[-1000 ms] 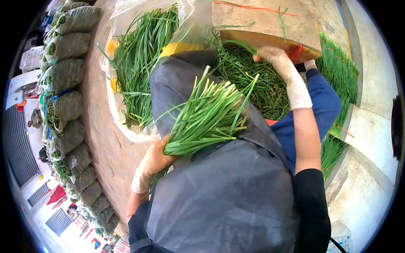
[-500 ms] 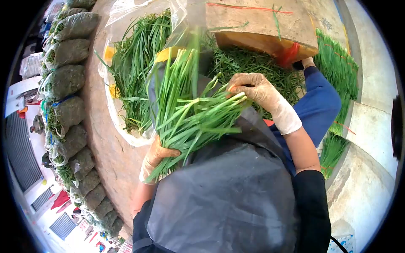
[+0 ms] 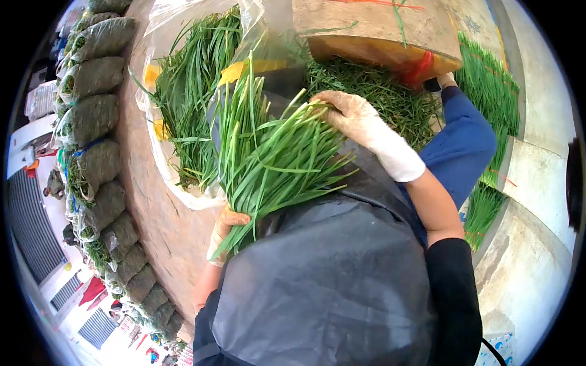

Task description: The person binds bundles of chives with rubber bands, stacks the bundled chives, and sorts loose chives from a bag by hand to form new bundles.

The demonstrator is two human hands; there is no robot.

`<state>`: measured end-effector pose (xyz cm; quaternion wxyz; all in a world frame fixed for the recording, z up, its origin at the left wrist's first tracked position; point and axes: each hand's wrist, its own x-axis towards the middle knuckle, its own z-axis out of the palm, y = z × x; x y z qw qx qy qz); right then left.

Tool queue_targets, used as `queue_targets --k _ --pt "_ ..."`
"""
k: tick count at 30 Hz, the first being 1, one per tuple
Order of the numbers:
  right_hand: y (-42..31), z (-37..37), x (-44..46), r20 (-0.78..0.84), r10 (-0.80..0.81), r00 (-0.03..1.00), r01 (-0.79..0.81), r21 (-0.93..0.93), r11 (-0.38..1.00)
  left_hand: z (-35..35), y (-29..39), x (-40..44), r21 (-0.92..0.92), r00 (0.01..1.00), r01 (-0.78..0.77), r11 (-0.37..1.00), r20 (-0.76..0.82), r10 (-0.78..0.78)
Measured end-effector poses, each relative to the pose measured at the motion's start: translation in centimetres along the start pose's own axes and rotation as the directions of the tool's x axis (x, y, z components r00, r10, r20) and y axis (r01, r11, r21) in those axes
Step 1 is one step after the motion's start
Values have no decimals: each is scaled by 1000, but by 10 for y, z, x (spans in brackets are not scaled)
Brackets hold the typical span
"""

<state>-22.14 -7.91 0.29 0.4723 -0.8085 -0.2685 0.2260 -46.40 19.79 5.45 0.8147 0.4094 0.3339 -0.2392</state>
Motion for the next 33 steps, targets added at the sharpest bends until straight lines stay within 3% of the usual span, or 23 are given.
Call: queue_targets --k 1,3,5,6,8,9,10,12,13,14,15,17,19,21,22,23,25,27,28,29,31,33 --pt "20 12 10 -86 56 995 -55 13 998 -5 -2 -1 -2 1000 -20 1000 2 20" --pt "35 -19 14 -181 -52 982 119 388 914 -21 -13 2 -17 999 -44 999 -5 44" --pt "76 -28 21 -216 171 961 -101 301 948 -43 -25 3 -130 978 25 991 207 3" --pt "89 -28 20 -213 172 962 -102 304 947 -22 -20 1 -191 987 37 981 160 -7" --pt "114 -32 20 -263 206 943 -187 94 978 -28 -22 3 -159 991 41 986 130 -20" --pt "142 -37 24 -391 34 920 -41 -10 999 -30 -25 2 -136 995 48 990 92 -36" --pt "164 -48 29 -356 204 912 -216 8 976 -16 -21 0 -179 998 29 983 66 -17" --pt "204 -47 26 -224 378 899 -432 -295 853 -16 -19 -3 -151 997 16 988 79 -5" --pt "143 -38 16 -279 600 750 -639 -543 546 -17 -15 -5 -117 996 8 993 93 3" --pt "117 -33 6 -267 309 913 -407 -551 728 -17 -9 -4 -112 996 4 994 93 7" --pt "97 -30 1 -247 -19 969 -127 -559 820 -14 -4 -3 -61 998 -1 998 59 5" --pt "20 -34 15 -162 -205 965 184 -135 974 -9 -3 -6 32 1000 15 999 -16 -14" --pt "-28 -15 20 -15 -302 953 297 -148 943 -13 -1 -1 110 998 54 992 -20 -52" --pt "-42 20 20 60 -449 892 429 -430 795 28 16 -2 120 999 -51 992 -1 52" --pt "-46 27 26 278 -349 895 418 -247 874 25 19 -1 200 1000 -29 979 2 29" --pt "-60 24 22 349 -171 921 183 0 983 26 20 -1 200 1000 -31 979 2 31" --pt "-52 25 11 289 -158 944 92 229 969 33 19 -3 116 998 -67 991 9 67" --pt "-50 21 4 259 -41 965 -137 629 765 28 19 -6 181 999 -40 983 14 38" --pt "-44 11 7 178 -8 984 -126 728 674 28 18 -6 136 1000 -22 990 -8 23" --pt "-50 -10 6 234 213 949 -315 757 572 29 18 -6 94 1000 -6 996 -24 8" --pt "-5 -23 7 137 171 976 -192 911 365 25 19 -2 158 999 -43 987 13 41" --pt "15 -32 3 -11 304 953 -193 753 630 27 19 -5 148 1000 -22 989 11 20"
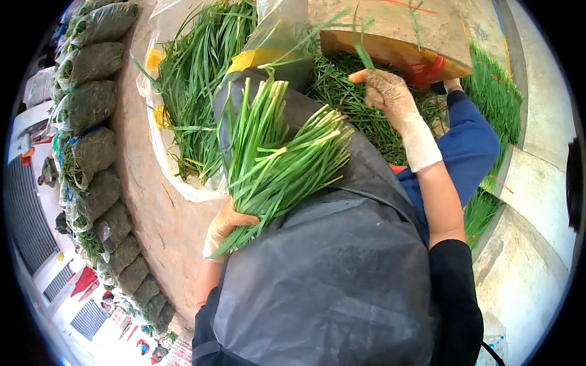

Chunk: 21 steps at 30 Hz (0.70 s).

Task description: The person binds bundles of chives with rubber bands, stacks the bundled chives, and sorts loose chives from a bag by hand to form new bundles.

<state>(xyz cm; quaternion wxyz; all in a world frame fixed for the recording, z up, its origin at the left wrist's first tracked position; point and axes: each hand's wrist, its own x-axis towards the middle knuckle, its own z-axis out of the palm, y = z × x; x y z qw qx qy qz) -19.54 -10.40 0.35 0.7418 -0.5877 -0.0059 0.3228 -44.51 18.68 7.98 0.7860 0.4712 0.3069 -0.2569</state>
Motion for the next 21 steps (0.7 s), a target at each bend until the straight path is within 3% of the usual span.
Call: queue_targets --k 2,3,4,5,6,7,8,9,10,12,14,16,18,19,21 --pt "33 -60 26 -57 78 995 -93 -347 933 -2 0 -1 -21 1000 -5 1000 1 5" --pt "59 -84 32 -61 75 995 -94 -798 595 -6 -1 -1 18 1000 6 1000 3 -6" --pt "75 -96 38 -63 65 996 -67 -995 68 -8 -2 -2 56 1000 16 998 4 -16" --pt "33 -49 21 -239 102 966 -207 -945 -253 4 4 -4 -3 1000 -23 1000 -17 23" --pt "46 -58 23 68 -136 988 72 -997 27 2 7 -4 -1 1000 -26 1000 -16 25" --pt "12 -23 11 150 -183 972 214 -886 412 -1 9 -4 134 1000 15 991 -3 -15" --pt "-18 6 7 223 -101 970 225 -652 724 -3 10 -5 269 998 59 961 6 -63" --pt "-30 24 6 338 -67 939 195 -361 912 -2 14 -4 370 999 37 928 21 -48" --pt "-34 42 8 414 -70 907 192 -262 946 2 16 -3 375 998 33 926 29 -48" --pt "-47 72 -4 434 37 900 110 -309 945 10 21 -3 426 998 63 903 -11 -65" --pt "-66 74 -26 530 -99 842 250 -219 943 11 22 -2 505 1000 0 863 -4 3" --pt "-61 70 -31 525 -168 834 275 -132 952 15 22 -5 512 993 -99 853 -4 118" --pt "-47 60 -33 453 35 891 -27 -25 999 16 20 -5 562 997 -29 826 -43 64" --pt "-45 59 -36 466 -74 882 168 -162 973 11 13 1 558 995 -72 827 -14 97" --pt "-37 56 -41 453 -198 869 319 -206 925 7 6 6 501 996 -86 861 24 86"
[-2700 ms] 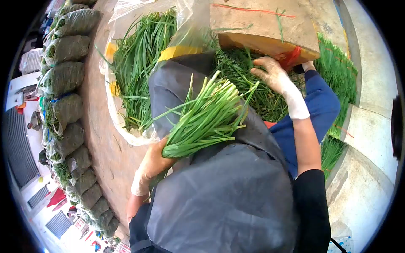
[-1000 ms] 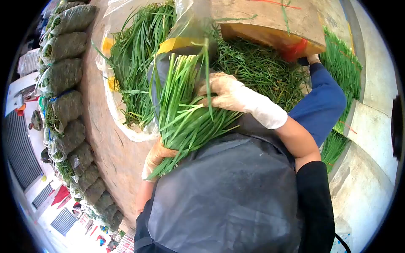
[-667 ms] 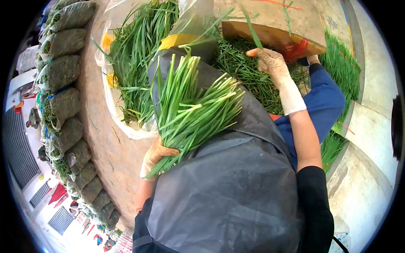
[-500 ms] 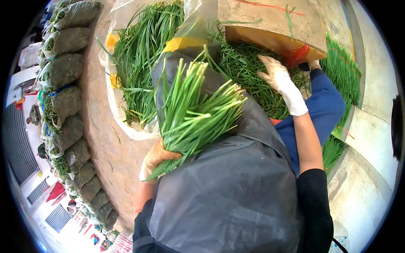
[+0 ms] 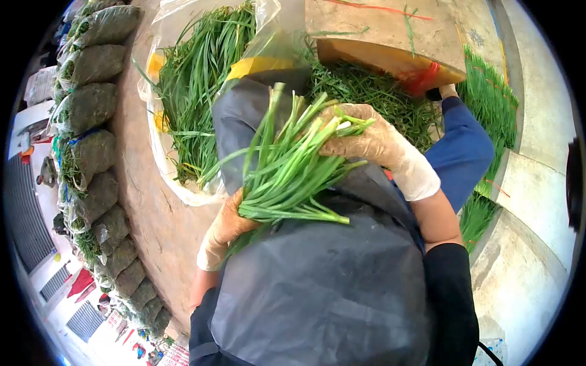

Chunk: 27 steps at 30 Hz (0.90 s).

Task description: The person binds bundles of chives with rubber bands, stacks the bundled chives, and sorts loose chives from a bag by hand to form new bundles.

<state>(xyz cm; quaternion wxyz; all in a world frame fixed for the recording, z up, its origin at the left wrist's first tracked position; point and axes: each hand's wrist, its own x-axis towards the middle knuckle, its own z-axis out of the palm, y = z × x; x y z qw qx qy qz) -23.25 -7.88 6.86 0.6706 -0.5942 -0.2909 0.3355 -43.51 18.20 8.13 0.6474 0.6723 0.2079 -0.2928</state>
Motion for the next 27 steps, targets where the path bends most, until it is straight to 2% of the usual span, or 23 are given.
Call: queue_targets --k 1,2,4,6,8,9,10,11,13,15,16,17,19,21,23,24,25,26,27 --pt "-5 2 -3 -58 -60 997 54 -101 993 3 2 -2 -2 1000 7 1000 3 -7" --pt "-4 1 -5 -61 -60 996 53 -100 994 5 8 -1 14 1000 13 1000 -13 -13" --pt "-2 -4 -5 -13 127 992 -127 16 992 4 13 1 81 1000 -6 997 -24 8" --pt "-3 -1 -6 -17 15 1000 -11 186 982 5 19 -1 76 1000 8 997 -15 -7" --pt "21 -5 -1 -9 -144 990 135 416 899 1 17 -1 112 999 30 993 21 -33" --pt "27 -9 -5 -6 -146 989 136 416 899 1 16 -1 112 999 29 993 18 -31" --pt "29 -12 -9 -160 -65 985 125 396 910 1 17 -2 110 999 40 993 11 -41" --pt "31 -19 -8 -195 -72 978 172 565 807 2 18 -3 108 999 53 993 3 -53" --pt "35 -34 -6 -264 -84 961 270 824 498 5 22 -5 118 999 39 992 4 -40" --pt "44 -47 -12 -242 -37 970 216 773 596 7 25 -4 129 1000 23 991 11 -25" --pt "48 -52 -14 -242 -36 970 215 773 597 8 25 -4 201 1000 8 980 1 -9" --pt "51 -57 -15 -213 -28 977 190 792 581 10 26 -3 270 1000 -7 963 -9 9" --pt "54 -70 -16 -178 -21 984 159 812 562 11 31 -4 294 1000 -13 956 2 13" --pt "57 -92 -20 -239 -38 970 227 848 478 7 29 -4 253 1000 -4 967 26 -3" --pt "84 -128 -25 -280 -54 958 269 825 496 4 30 -8 249 1000 8 968 17 -13" --pt "97 -145 -27 -322 227 919 -62 452 890 4 31 -10 244 1000 20 969 6 -22" --pt "97 -148 -26 -489 409 771 -481 -26 876 5 32 -11 244 1000 19 970 7 -21" --pt "101 -143 -29 -489 406 772 -479 -29 877 6 34 -12 284 1000 -4 959 -7 7" --pt "105 -134 -34 -538 257 803 -568 -560 603 6 36 -12 325 999 -28 945 -21 37"
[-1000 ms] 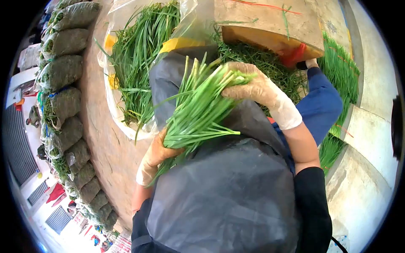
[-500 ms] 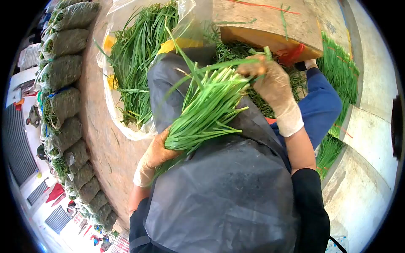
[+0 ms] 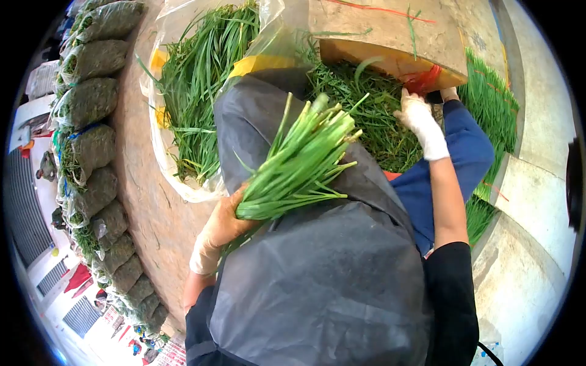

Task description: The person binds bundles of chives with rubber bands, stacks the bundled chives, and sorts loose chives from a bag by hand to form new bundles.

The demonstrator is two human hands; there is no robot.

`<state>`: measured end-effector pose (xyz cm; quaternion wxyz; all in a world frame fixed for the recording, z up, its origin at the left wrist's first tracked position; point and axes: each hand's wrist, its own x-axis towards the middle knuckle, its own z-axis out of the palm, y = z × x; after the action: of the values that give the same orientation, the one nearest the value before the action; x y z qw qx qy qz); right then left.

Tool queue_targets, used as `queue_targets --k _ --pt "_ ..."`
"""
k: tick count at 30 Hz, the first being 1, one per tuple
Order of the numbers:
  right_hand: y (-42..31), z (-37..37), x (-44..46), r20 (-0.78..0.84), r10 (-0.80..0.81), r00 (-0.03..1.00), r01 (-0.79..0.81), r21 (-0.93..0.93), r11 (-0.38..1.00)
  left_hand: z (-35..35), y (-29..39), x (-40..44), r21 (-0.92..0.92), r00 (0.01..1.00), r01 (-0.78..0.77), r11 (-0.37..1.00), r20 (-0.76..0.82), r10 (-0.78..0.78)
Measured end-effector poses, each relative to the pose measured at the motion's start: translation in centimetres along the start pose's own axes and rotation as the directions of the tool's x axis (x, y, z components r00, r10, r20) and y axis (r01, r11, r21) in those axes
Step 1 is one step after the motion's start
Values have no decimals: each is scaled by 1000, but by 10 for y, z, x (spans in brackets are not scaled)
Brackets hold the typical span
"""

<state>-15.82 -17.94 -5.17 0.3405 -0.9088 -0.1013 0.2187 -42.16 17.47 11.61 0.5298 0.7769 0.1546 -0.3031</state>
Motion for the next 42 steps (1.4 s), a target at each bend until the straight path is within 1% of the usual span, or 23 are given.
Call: queue_targets --k 1,2,3,4,5,6,8,12,13,14,15,17,19,20,22,25,28,29,32,34,36,40,42 --pt "-9 6 -10 -73 -141 987 74 -571 818 -1 0 1 2 1000 -4 1000 -1 4" --pt "-39 -4 -20 -9 -196 981 191 -176 966 2 0 1 23 999 -36 999 -30 36" --pt "-72 -17 -30 206 -211 956 110 413 904 7 -1 -1 40 997 -56 998 -54 58" --pt "-109 -30 -46 295 -380 877 150 583 799 9 5 -3 39 998 -44 998 -39 45" --pt "-124 -27 -47 468 -442 766 79 612 787 9 17 0 121 998 -34 992 -49 40" --pt "-142 -14 -62 313 -546 777 336 527 780 9 26 2 203 997 -29 979 -66 43" --pt "-157 -13 -70 412 -350 841 51 585 810 4 33 3 265 996 -35 964 -69 56" --pt "-130 -23 -67 266 -307 914 50 675 736 -2 41 3 409 970 -179 895 -78 229" --pt "-117 -11 -66 244 -293 925 -43 830 556 -4 47 5 478 971 -180 860 -54 233" --pt "-97 -4 -58 244 -299 922 -40 831 554 -5 53 6 545 971 -186 817 -25 238" --pt "-74 -1 -42 124 -254 959 100 692 715 -5 59 7 563 968 -186 805 -33 247" --pt "-50 -17 -24 33 -47 998 23 524 851 -11 56 7 563 971 -171 809 -45 236" --pt "-61 -31 -35 -81 205 975 -211 -77 974 -13 54 6 592 965 -154 791 -83 249" --pt "-60 -24 -40 -335 -377 863 236 -393 889 -12 54 7 592 965 -153 791 -84 250" --pt "-97 -27 -63 -169 -427 888 439 38 898 -9 55 5 630 968 -91 772 -126 217" --pt "-127 -1 -72 66 -618 783 620 2 785 -5 54 13 690 945 -144 709 -117 306" --pt "-137 -3 -79 293 -511 808 361 441 822 -8 49 16 743 922 -145 653 -138 362" --pt "-139 -4 -85 267 -449 853 204 622 756 -9 47 15 771 909 -150 619 -139 394" --pt "-136 19 -81 154 -530 834 310 665 680 -8 48 16 758 904 -151 634 -153 398" --pt "-140 13 -86 199 -492 848 198 742 641 -9 43 19 762 903 -163 627 -141 406" --pt "-142 12 -89 185 -382 905 4 896 443 -8 41 17 783 930 -100 613 -146 337" --pt "-124 22 -81 120 -346 930 -29 966 257 -9 38 16 713 915 -159 683 -153 372" --pt "-102 15 -67 4 -363 932 -41 995 -95 -10 37 13 690 921 -122 713 -188 340"
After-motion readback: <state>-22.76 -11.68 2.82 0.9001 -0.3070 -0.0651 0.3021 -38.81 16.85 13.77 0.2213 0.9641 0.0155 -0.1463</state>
